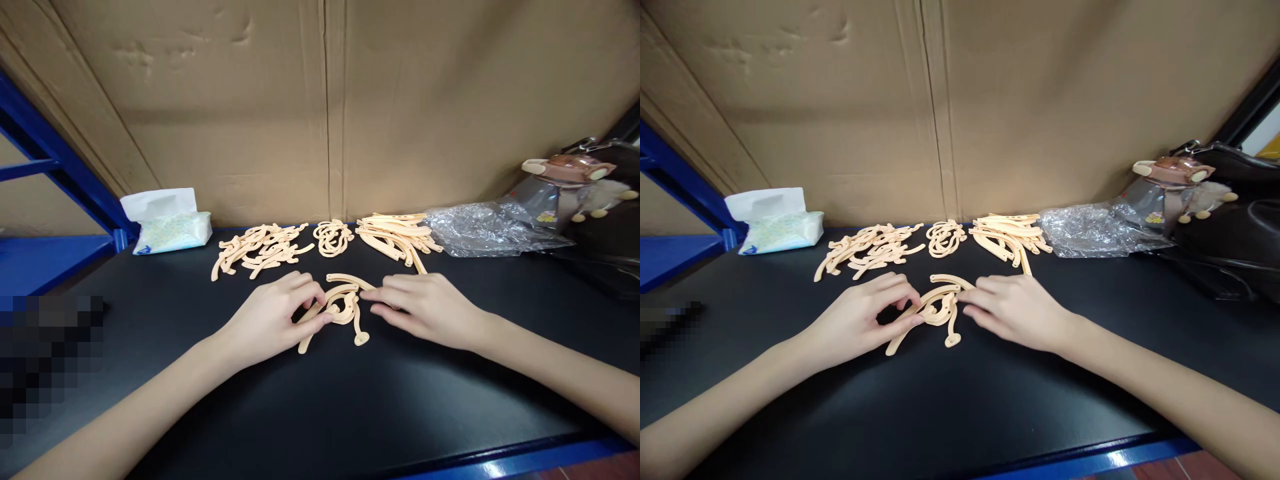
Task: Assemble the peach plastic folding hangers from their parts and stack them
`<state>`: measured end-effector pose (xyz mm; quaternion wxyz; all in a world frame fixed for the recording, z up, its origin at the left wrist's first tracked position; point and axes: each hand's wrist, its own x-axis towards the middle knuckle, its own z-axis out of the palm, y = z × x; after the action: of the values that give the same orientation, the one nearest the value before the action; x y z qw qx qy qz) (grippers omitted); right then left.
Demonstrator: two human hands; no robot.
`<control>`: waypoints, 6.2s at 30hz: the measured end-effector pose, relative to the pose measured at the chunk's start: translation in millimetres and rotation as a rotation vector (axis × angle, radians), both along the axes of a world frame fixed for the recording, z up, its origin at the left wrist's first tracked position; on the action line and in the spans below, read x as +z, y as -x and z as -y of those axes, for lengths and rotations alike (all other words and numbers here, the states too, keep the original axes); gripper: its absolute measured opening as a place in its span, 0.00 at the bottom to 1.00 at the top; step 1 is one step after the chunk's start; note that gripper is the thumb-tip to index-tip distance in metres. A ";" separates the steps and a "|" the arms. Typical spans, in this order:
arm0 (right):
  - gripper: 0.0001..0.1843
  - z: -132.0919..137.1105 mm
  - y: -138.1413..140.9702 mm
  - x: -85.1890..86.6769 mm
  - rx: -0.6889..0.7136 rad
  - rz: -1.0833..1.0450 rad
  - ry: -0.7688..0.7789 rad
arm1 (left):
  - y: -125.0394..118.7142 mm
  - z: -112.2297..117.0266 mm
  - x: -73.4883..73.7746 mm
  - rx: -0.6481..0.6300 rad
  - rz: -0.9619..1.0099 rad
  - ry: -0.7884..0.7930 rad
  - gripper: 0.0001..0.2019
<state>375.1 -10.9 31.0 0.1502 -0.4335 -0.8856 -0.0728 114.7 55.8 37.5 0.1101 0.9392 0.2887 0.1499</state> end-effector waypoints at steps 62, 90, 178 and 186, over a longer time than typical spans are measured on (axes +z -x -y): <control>0.02 15.8 4.3 10.0 -0.167 -0.482 0.030 | -9.5 0.1 -9.1 0.339 0.015 0.112 0.04; 0.13 -6.8 10.0 -8.8 -0.127 -1.185 0.467 | -20.0 11.4 -18.3 0.039 0.134 0.061 0.03; 0.10 0.7 18.1 -11.7 -0.069 -0.868 0.334 | -22.7 7.9 -25.6 -0.067 0.172 -0.187 0.06; 0.10 -2.1 14.8 -10.8 -0.073 -0.886 0.372 | -22.0 7.5 -21.2 -0.024 0.183 -0.076 0.04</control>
<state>360.3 -8.8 20.2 0.4304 -0.4731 -0.7186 0.2733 136.7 48.3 16.4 0.1019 0.9284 0.2604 0.2447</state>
